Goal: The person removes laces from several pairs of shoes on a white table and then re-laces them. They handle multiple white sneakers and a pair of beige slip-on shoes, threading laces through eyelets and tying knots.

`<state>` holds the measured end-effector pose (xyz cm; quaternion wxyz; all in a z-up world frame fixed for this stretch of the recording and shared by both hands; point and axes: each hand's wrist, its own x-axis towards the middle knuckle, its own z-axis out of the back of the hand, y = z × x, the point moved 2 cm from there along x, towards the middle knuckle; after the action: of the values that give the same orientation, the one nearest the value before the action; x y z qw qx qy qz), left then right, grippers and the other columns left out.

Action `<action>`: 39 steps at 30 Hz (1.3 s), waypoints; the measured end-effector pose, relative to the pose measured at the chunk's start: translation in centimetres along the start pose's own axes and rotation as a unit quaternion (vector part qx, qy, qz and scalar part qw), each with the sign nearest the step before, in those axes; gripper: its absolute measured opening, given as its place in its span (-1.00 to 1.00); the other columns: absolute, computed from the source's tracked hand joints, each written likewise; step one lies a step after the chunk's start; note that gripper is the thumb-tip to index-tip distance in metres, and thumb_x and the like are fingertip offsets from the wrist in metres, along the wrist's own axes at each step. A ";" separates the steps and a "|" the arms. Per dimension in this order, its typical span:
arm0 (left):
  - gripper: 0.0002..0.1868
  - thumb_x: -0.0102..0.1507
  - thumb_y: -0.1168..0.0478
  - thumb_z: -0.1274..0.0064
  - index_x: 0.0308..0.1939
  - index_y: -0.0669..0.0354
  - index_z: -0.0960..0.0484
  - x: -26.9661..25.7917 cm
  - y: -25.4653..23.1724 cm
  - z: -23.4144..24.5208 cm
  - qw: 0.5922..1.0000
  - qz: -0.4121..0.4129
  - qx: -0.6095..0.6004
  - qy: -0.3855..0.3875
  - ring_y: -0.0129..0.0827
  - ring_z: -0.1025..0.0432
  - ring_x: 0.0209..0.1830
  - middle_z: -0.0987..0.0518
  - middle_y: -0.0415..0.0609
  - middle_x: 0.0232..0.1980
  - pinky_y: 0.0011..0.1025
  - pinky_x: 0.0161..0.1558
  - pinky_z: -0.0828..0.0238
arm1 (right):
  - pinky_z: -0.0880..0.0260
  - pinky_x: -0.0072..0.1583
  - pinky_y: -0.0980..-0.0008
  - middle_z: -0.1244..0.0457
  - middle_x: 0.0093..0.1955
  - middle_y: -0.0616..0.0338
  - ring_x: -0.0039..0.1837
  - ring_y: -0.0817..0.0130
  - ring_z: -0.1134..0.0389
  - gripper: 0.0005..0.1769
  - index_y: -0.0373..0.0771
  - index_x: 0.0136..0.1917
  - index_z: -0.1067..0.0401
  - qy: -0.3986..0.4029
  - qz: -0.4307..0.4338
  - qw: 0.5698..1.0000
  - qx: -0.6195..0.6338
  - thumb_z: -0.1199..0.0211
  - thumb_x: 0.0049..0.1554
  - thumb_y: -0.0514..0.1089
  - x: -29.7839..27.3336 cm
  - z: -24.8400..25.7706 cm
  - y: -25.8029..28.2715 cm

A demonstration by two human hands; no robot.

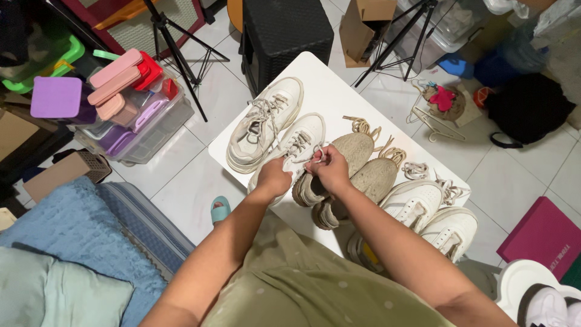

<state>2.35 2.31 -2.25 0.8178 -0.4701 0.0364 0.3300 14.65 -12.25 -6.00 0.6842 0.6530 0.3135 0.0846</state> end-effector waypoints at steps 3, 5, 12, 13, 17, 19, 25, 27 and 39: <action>-0.52 0.18 0.23 -0.17 0.20 0.18 -0.58 0.0 -0.1 0.1 1.000 0.005 0.002 0.002 0.10 -0.44 0.21 -0.59 0.24 0.14 -0.17 0.21 -0.34 | -0.59 -0.03 0.37 -0.28 -0.11 0.11 -0.12 0.37 -0.46 -0.72 -0.36 -0.04 -0.29 -0.001 -0.012 1.000 0.012 -0.28 0.04 -0.53 0.0 -0.3 -0.1; -0.51 0.17 0.23 -0.18 0.20 0.19 -0.58 -0.1 -0.2 0.2 1.000 0.001 0.000 0.000 0.10 -0.43 0.21 -0.58 0.25 0.14 -0.17 0.21 -0.34 | -0.60 -0.02 0.36 -0.27 -0.09 0.10 -0.11 0.37 -0.45 -0.72 -0.35 -0.03 -0.30 0.002 -0.018 1.000 0.017 -0.27 0.04 -0.53 -0.1 -0.5 -0.1; -0.50 0.17 0.23 -0.18 0.21 0.18 -0.57 -0.3 -0.5 0.3 1.000 0.004 -0.001 0.001 0.11 -0.43 0.22 -0.58 0.25 0.15 -0.17 0.20 -0.34 | -0.48 -0.16 0.34 -0.26 -0.21 0.15 -0.21 0.38 -0.40 -0.67 -0.34 -0.02 -0.28 -0.026 -0.057 0.993 -0.096 -0.36 0.01 -0.47 -0.8 -1.9 2.0; -0.50 0.17 0.23 -0.18 0.21 0.18 -0.58 -0.2 -0.5 0.4 1.000 -0.001 0.002 0.000 0.11 -0.43 0.22 -0.58 0.25 0.15 -0.16 0.20 -0.34 | -0.43 -0.20 0.32 -0.26 -0.25 0.14 -0.24 0.37 -0.39 -0.65 -0.35 -0.03 -0.28 -0.042 -0.062 0.985 -0.155 -0.40 0.01 -0.45 -1.2 -2.4 2.5; -0.51 0.16 0.22 -0.19 0.19 0.19 -0.59 0.1 0.1 0.0 1.000 0.008 -0.027 0.006 0.10 -0.45 0.20 -0.60 0.25 0.13 -0.18 0.19 -0.35 | -0.46 -0.13 0.37 -0.32 -0.33 0.11 -0.25 0.34 -0.42 -0.73 -0.32 -0.10 -0.33 -0.075 0.116 0.949 -0.282 -0.40 0.02 -0.39 -4.0 -3.9 5.8; -0.51 0.15 0.22 -0.21 0.18 0.21 -0.60 0.4 0.5 0.0 0.998 -0.015 -0.053 0.008 0.09 -0.46 0.18 -0.61 0.26 0.12 -0.19 0.18 -0.36 | -0.44 -0.13 0.29 -0.32 -0.33 0.05 -0.26 0.21 -0.44 -0.77 -0.32 -0.09 -0.29 -0.069 0.173 0.939 -0.289 -0.33 0.07 -0.37 -6.1 -4.5 7.2; -0.62 0.19 0.32 -0.11 0.10 0.23 -0.64 1.6 1.8 -0.2 0.986 0.042 -0.137 0.090 -0.11 -0.58 0.02 -0.69 0.15 0.00 -0.26 0.05 -0.44 | -0.33 0.04 0.03 -0.24 -0.05 -0.16 0.01 -0.18 -0.29 -0.67 -0.26 0.04 -0.40 0.039 0.270 0.876 -0.398 -0.22 -0.03 -0.39 -9.5 -5.7 9.2; -0.62 0.20 0.34 -0.10 0.11 0.22 -0.65 1.7 2.0 -0.2 0.985 0.027 -0.139 0.095 -0.14 -0.56 0.00 -0.69 0.13 -0.01 -0.28 0.05 -0.43 | -0.32 0.07 0.03 -0.20 0.00 -0.16 0.05 -0.16 -0.27 -0.72 -0.25 0.01 -0.41 0.056 0.260 0.866 -0.423 -0.23 -0.02 -0.37 -9.2 -5.6 9.3; -0.67 0.22 0.37 -0.04 0.07 0.22 -0.69 1.7 1.9 -0.3 0.976 0.043 -0.171 0.130 -0.31 -0.56 -0.10 -0.71 0.04 -0.08 -0.31 -0.05 -0.46 | -0.41 0.01 0.19 -0.28 0.08 0.03 -0.01 0.21 -0.44 -0.90 -0.21 -0.18 -0.51 0.121 0.291 0.832 -0.457 -0.26 0.02 -0.35 -8.1 -5.1 12.6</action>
<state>2.64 3.53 -4.46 0.6987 -0.6396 0.1057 0.3026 9.21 -10.61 8.80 0.8049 0.3111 0.1152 0.4920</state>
